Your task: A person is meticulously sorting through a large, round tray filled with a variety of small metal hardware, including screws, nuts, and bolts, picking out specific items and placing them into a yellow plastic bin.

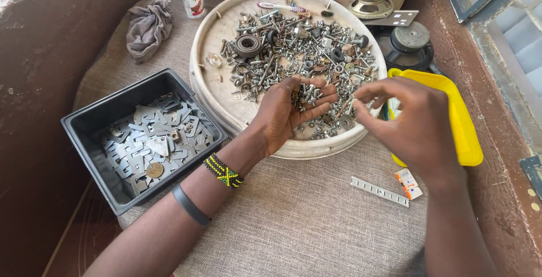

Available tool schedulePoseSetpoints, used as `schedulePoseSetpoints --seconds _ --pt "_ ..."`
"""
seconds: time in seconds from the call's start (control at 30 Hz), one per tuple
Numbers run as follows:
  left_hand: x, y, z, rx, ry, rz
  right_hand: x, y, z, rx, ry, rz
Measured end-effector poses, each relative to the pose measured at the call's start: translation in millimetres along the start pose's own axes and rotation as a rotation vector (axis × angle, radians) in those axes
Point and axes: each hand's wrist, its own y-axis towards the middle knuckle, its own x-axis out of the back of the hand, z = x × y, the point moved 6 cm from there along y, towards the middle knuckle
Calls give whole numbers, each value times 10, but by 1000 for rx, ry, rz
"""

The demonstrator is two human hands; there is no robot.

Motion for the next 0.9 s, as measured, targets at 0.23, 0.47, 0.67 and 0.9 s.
schedulePoseSetpoints --seconds 0.23,0.47,0.67,0.9 --pt "-8 10 1 -15 11 4 471 -465 -704 -275 -193 -83" --pt "1 7 -3 -37 -8 42 528 -652 -1091 -450 -383 95" --pt "65 87 17 -72 -75 132 198 -173 -206 -3 -159 3" --pt "69 228 53 -114 -106 227 -452 442 436 376 -130 72"
